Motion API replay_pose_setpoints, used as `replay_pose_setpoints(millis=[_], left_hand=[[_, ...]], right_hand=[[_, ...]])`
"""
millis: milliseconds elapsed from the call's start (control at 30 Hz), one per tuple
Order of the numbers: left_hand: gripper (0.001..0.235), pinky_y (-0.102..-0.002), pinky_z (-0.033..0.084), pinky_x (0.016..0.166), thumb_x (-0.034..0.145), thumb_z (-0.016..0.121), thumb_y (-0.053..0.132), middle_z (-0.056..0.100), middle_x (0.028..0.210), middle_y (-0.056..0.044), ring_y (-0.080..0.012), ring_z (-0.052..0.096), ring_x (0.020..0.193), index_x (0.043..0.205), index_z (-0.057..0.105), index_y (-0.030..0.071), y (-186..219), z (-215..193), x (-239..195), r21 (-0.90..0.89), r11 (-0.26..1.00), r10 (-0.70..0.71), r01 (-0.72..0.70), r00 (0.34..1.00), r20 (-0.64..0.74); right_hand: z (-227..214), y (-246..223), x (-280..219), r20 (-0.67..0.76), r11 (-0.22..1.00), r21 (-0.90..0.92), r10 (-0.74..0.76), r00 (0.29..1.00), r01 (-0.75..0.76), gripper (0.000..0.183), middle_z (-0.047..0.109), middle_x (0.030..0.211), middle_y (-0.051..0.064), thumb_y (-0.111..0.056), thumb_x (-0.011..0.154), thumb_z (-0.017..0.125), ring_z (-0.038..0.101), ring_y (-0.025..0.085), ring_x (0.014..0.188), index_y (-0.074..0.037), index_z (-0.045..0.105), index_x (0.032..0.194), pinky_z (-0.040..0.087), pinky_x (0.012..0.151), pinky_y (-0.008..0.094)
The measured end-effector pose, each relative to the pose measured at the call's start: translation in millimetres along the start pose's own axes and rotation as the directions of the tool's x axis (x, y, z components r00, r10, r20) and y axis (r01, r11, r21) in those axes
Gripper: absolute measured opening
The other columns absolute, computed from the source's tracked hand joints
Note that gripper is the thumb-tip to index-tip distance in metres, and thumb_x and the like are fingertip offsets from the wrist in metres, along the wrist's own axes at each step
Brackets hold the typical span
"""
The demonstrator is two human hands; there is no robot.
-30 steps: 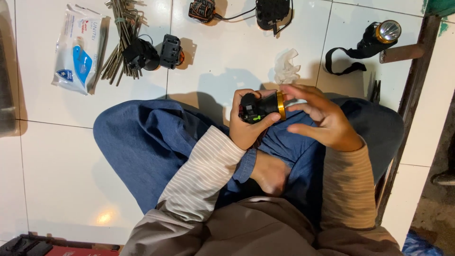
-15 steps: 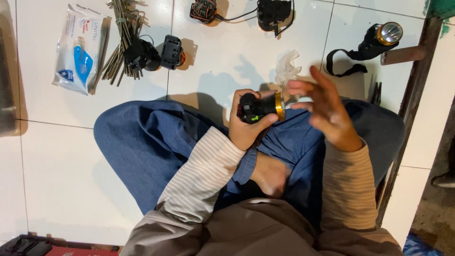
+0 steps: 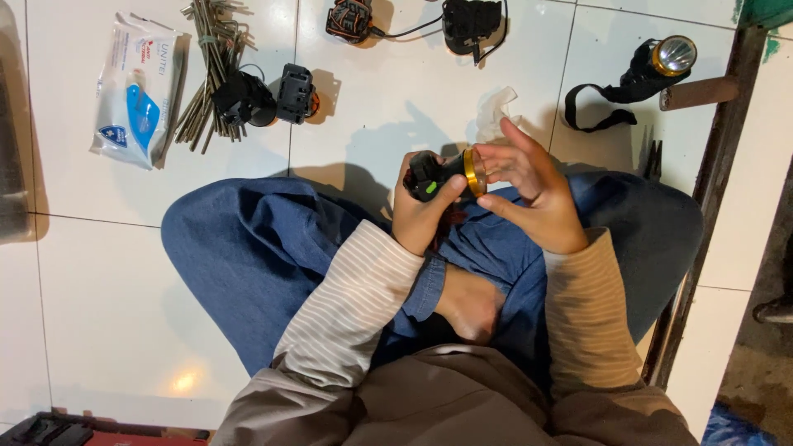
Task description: The person sits on the floor and cleans a headlamp using a white cloth. They wipe the lens and body, then attach a gold ring to the front. Finally, they connect a black cable to the back of the headlamp.
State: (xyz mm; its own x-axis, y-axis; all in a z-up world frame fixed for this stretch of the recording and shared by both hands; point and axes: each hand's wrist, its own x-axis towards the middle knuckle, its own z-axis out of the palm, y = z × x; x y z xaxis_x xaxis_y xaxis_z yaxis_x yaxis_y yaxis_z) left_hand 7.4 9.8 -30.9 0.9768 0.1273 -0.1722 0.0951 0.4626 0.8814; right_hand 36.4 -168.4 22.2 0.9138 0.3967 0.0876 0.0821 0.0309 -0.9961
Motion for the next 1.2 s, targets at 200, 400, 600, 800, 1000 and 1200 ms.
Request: replay_pose_setpoints(millis=[200,400,600,800,1000,1200], left_hand=[[0.050,-0.029,0.057,0.069,0.081,0.090,0.033,0.064,0.091,-0.011,-0.0154,0.067,0.087,0.110,0.055,0.010,28,11,-5,0.194,0.977,0.091,-0.089,0.996,-0.001],[0.052,-0.033,0.062,0.047,0.085,0.082,0.049,0.065,0.074,-0.015,-0.0217,0.070,0.057,0.095,0.064,0.001,32,9,0,-0.099,0.880,-0.462,0.464,0.886,0.043],[0.079,-0.038,0.063,0.053,0.079,0.081,0.059,0.066,0.076,-0.019,-0.0252,0.073,0.058,0.110,0.059,-0.010,43,9,10,0.069,0.815,-0.577,0.576,0.817,-0.001],[0.051,-0.028,0.059,0.055,0.097,0.067,0.051,0.067,0.061,-0.015,-0.0195,0.072,0.055,0.095,0.065,0.000,22,8,7,0.242,0.937,-0.269,0.253,0.962,0.037],[0.034,-0.031,0.057,0.060,0.103,0.061,0.042,0.066,0.056,-0.014,-0.0221,0.072,0.058,0.094,0.062,0.009,21,3,-4,0.420,0.889,0.163,-0.180,0.984,0.077],[0.032,-0.033,0.058,0.062,0.105,0.059,0.040,0.066,0.061,-0.013,-0.0225,0.072,0.061,0.095,0.060,0.010,25,14,-8,0.435,0.871,0.270,-0.228,0.962,-0.035]], right_hand=[[-8,21,-10,-0.028,0.998,-0.063,0.020,0.999,-0.022,0.093,0.060,0.129,0.021,0.003,0.077,0.085,0.059,0.019,0.096,0.002,0.037,0.157,0.053,0.088,0.034],[5,23,-10,-0.046,0.850,-0.510,-0.182,0.982,0.133,0.066,0.057,0.081,0.009,-0.036,0.080,0.091,0.058,0.021,0.066,0.004,0.064,0.126,0.050,0.068,0.036],[9,50,-20,-0.157,0.759,-0.643,-0.258,0.953,0.100,0.064,0.056,0.067,0.005,-0.049,0.087,0.081,0.052,0.015,0.051,0.001,0.063,0.121,0.047,0.053,0.030],[27,41,-13,-0.273,0.809,-0.588,-0.183,0.944,-0.013,0.048,0.061,0.068,0.013,-0.051,0.102,0.056,0.062,0.026,0.058,-0.004,0.054,0.114,0.049,0.059,0.037],[34,45,-12,-0.286,0.760,-0.644,-0.141,0.948,-0.081,0.051,0.067,0.081,0.019,-0.058,0.104,0.036,0.068,0.042,0.073,-0.013,0.055,0.120,0.052,0.066,0.048],[43,20,5,-0.289,0.797,-0.592,-0.067,0.955,-0.123,0.042,0.065,0.085,0.021,-0.046,0.109,0.034,0.067,0.048,0.082,-0.013,0.058,0.116,0.052,0.075,0.050]])
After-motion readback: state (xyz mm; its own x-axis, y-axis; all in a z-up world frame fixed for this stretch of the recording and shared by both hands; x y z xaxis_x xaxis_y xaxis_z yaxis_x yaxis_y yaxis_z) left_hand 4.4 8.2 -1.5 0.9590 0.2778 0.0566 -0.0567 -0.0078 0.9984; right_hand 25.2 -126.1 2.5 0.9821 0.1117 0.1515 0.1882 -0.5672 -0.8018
